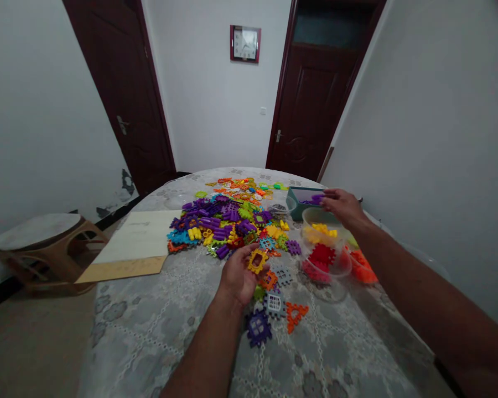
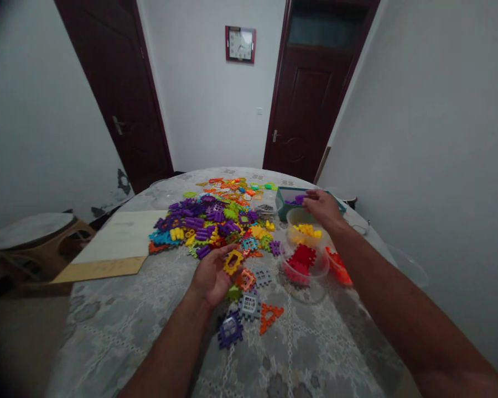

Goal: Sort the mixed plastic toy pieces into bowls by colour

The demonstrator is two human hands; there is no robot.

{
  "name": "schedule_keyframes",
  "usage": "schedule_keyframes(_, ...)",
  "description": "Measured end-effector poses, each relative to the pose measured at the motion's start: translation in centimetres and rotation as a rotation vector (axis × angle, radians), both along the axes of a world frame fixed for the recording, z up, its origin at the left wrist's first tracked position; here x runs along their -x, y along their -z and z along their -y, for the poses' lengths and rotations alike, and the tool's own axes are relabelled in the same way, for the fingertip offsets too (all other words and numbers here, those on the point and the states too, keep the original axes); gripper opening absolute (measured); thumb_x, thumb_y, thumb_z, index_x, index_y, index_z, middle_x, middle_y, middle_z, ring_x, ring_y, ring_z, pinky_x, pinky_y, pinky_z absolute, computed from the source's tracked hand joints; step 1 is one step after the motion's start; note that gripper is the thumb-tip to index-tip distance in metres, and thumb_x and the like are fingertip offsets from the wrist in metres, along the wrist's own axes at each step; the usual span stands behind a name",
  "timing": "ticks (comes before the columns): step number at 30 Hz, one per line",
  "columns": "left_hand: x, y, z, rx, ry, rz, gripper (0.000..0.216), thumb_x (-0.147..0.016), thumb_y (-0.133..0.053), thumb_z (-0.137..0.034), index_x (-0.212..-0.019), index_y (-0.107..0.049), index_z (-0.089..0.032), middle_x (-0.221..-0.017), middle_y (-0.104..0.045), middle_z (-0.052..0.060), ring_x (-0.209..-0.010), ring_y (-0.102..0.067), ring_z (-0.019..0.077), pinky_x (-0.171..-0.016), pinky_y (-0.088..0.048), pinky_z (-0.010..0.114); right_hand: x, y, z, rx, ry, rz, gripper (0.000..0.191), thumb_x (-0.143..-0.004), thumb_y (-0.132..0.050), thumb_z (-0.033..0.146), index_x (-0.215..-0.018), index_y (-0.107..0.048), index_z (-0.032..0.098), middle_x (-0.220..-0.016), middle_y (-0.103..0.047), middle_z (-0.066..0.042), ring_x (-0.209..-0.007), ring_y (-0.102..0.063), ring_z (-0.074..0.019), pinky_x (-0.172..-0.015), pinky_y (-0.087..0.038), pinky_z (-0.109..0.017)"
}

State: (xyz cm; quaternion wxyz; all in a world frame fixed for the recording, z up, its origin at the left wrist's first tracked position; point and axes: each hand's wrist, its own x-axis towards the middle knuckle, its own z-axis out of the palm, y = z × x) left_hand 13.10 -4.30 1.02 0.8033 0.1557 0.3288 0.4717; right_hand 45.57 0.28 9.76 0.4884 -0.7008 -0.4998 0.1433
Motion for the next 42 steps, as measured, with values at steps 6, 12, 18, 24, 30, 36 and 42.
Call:
schedule_keyframes(6, -0.5, 0.3, 0.4, -0.156, 0.03, -0.06, 0.043, -0.07, -0.061, 0.007, -0.107, -0.069, -0.012, -0.085, -0.069, 0.007, -0.077, -0.071, 0.0182, -0.077, -0.066, 0.037, 3.0, 1.0, 1.9, -0.04, -0.026, 0.118, 0.035, -0.087, -0.066, 0.03, -0.117, -0.075, 0.015, -0.099, -0.077, -0.01, -0.077, -0.069, -0.0181, -0.073, -0.056, -0.033)
schedule_keyframes(12, -0.5, 0.3, 0.4, -0.172, 0.07, -0.052, 0.037, -0.075, -0.061, 0.002, -0.109, -0.068, -0.012, -0.096, -0.075, 0.012, -0.086, -0.075, 0.0209, -0.082, -0.064, 0.035, 12.5, 5.9, 9.2, -0.175, -0.63, 0.454, 0.03, -0.099, -0.059, 0.019, -0.127, -0.068, 0.024, -0.121, -0.071, -0.01, -0.104, -0.069, -0.0209, -0.09, -0.059, -0.039)
schedule_keyframes(18, -0.5, 1.0, 0.3, -0.235, 0.221, -0.044, 0.032, -0.075, -0.062, 0.0, -0.103, -0.073, -0.009, -0.093, -0.074, 0.012, -0.078, -0.071, 0.0161, -0.07, -0.06, 0.025, 15.4, 8.2, 11.2, -0.265, -0.616, 0.545, 0.034, -0.105, -0.055, 0.021, -0.138, -0.06, 0.028, -0.127, -0.065, -0.012, -0.113, -0.067, -0.0233, -0.096, -0.06, -0.042)
schedule_keyframes(24, -0.4, 0.9, 0.5, -0.235, 0.291, -0.089, 0.032, -0.078, -0.065, -0.004, -0.109, -0.072, -0.011, -0.098, -0.075, 0.012, -0.077, -0.072, 0.0177, -0.066, -0.059, 0.026, 14.6, 7.6, 11.4, -0.234, -0.673, 0.594, 0.022, -0.107, -0.053, 0.025, -0.124, -0.066, 0.026, -0.122, -0.067, -0.008, -0.106, -0.068, -0.0192, -0.09, -0.058, -0.035)
schedule_keyframes(30, -0.4, -0.1, 0.9, -0.17, 0.214, -0.117, 0.02, -0.09, -0.065, -0.017, -0.108, -0.07, -0.011, -0.103, -0.077, 0.016, -0.087, -0.077, 0.0237, -0.078, -0.063, 0.036, 11.0, 5.6, 10.7, -0.171, -0.414, 0.62, 0.017, -0.105, -0.053, 0.028, -0.108, -0.068, 0.02, -0.097, -0.07, -0.007, -0.089, -0.066, -0.0197, -0.081, -0.053, -0.033)
schedule_keyframes(36, -0.4, -0.4, 0.7, -0.195, 0.044, -0.053, 0.019, -0.088, -0.066, -0.021, -0.1, -0.073, -0.009, -0.09, -0.076, 0.012, -0.077, -0.075, 0.021, -0.078, -0.064, 0.038, 3.2, 4.8, 6.6, -0.026, 0.025, 0.792, 0.024, -0.101, -0.052, 0.03, -0.102, -0.072, 0.016, -0.1, -0.073, -0.012, -0.094, -0.067, -0.0251, -0.088, -0.053, -0.038)
schedule_keyframes(42, 0.0, -0.4, 0.3, -0.252, -0.064, -0.014, 0.027, -0.08, -0.072, -0.028, -0.1, -0.074, -0.011, -0.09, -0.075, 0.009, -0.08, -0.073, 0.021, -0.084, -0.061, 0.041, 3.7, 5.0, 7.6, -0.173, 0.108, 0.725, 0.031, -0.1, -0.051, 0.027, -0.123, -0.068, 0.015, -0.12, -0.071, -0.017, -0.109, -0.067, -0.0276, -0.097, -0.055, -0.044)
